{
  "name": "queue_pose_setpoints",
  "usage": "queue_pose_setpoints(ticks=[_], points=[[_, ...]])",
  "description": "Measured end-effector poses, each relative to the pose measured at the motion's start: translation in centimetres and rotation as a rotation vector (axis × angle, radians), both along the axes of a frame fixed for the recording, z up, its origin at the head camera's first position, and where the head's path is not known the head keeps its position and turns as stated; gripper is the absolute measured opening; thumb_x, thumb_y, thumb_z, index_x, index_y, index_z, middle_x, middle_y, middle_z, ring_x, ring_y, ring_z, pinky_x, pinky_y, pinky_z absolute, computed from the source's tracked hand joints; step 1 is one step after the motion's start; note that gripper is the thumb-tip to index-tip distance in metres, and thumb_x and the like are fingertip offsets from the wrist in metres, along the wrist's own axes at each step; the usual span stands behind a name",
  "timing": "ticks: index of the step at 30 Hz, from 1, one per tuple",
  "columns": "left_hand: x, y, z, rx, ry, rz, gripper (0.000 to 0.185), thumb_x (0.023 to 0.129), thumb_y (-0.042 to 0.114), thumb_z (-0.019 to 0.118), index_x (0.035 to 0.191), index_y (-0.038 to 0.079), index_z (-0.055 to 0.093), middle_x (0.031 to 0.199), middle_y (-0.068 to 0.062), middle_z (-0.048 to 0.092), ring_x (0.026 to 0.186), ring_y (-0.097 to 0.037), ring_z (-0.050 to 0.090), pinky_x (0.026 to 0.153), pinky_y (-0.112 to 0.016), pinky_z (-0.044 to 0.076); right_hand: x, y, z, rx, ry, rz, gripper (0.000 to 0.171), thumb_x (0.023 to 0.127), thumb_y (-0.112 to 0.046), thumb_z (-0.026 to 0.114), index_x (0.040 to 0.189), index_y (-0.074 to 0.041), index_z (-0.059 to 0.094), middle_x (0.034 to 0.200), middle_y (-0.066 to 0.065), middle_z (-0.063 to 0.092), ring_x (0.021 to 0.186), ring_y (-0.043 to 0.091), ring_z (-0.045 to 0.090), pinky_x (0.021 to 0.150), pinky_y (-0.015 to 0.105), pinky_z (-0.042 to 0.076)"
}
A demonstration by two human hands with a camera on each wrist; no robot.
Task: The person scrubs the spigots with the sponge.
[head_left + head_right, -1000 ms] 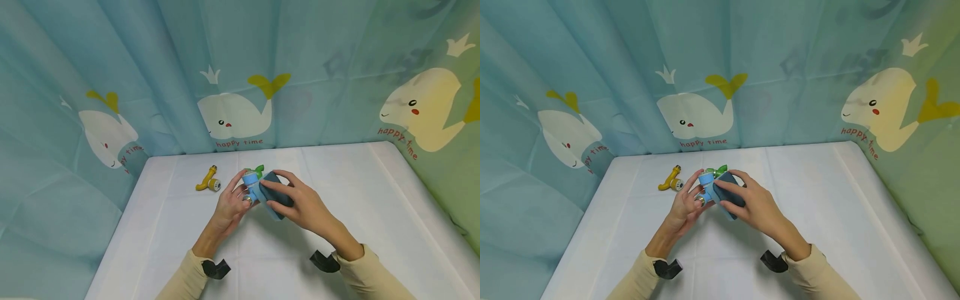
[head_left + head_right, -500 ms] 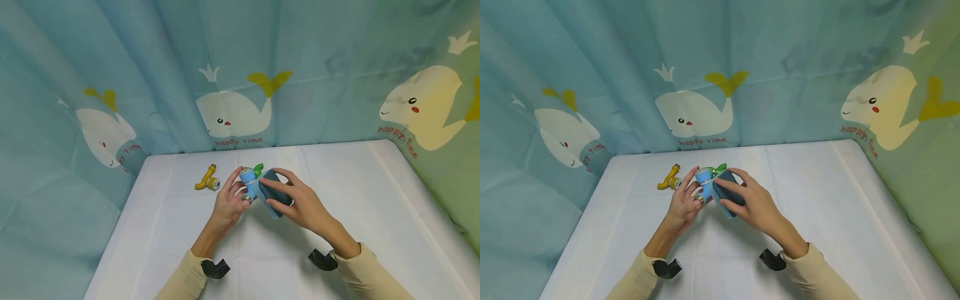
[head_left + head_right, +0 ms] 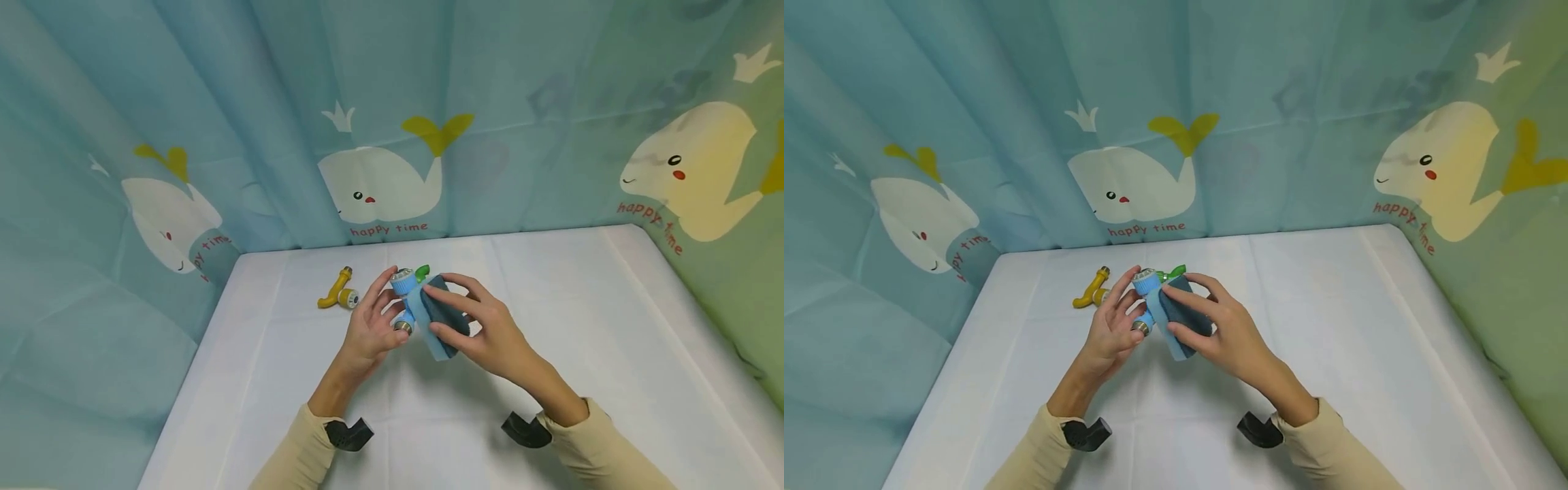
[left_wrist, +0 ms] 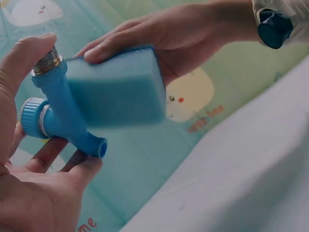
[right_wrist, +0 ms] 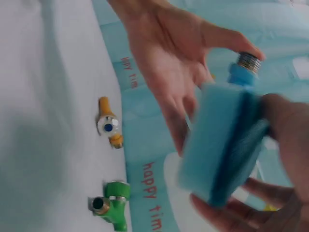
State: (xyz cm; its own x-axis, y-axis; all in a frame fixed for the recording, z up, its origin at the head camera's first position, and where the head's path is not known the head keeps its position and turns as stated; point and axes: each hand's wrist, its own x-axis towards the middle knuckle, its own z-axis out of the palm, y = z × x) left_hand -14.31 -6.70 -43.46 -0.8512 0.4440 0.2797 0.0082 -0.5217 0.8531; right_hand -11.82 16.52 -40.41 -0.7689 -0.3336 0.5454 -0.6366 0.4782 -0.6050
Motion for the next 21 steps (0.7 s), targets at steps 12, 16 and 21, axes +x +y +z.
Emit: queue_pose_setpoints(ticks=[12, 16, 21], points=[[-0.1, -1.0, 0.5, 0.058, -0.059, -0.073, 0.12, 0.075, 0.023, 0.095, 0.165, 0.014, 0.016, 0.146, -0.014, 0.04, 0.128, -0.025, 0.045, 0.092, -0.022, 0.054, -0.7, 1.0, 0.5, 0.058, -0.108, -0.022, 0.053, 0.092, -0.024, 0.08, 0.142, -0.02, 0.064, 0.143, 0.015, 0.055, 0.099, 0.026, 0.069, 0.07, 0.038, 0.061], [-0.1, -1.6, 0.3, 0.002, 0.011, -0.084, 0.117, 0.077, 0.018, 0.094, 0.164, 0.01, 0.017, 0.146, -0.014, 0.045, 0.127, -0.024, 0.047, 0.088, -0.022, 0.055, -0.9, 1.2, 0.8, 0.156, -0.143, -0.022, 0.051, 0.094, -0.03, 0.078, 0.142, -0.023, 0.064, 0.142, 0.016, 0.056, 0.107, 0.031, 0.067, 0.079, 0.044, 0.059], [-0.1, -1.8, 0.3, -0.064, 0.073, -0.132, 0.116, 0.078, 0.013, 0.092, 0.165, 0.008, 0.015, 0.155, -0.016, 0.04, 0.134, -0.026, 0.045, 0.107, -0.033, 0.049, -1.3, 1.7, 1.2, 0.123, -0.195, -0.008, 0.05, 0.093, -0.025, 0.079, 0.141, -0.021, 0.066, 0.139, 0.015, 0.059, 0.09, 0.025, 0.068, 0.072, 0.04, 0.058]])
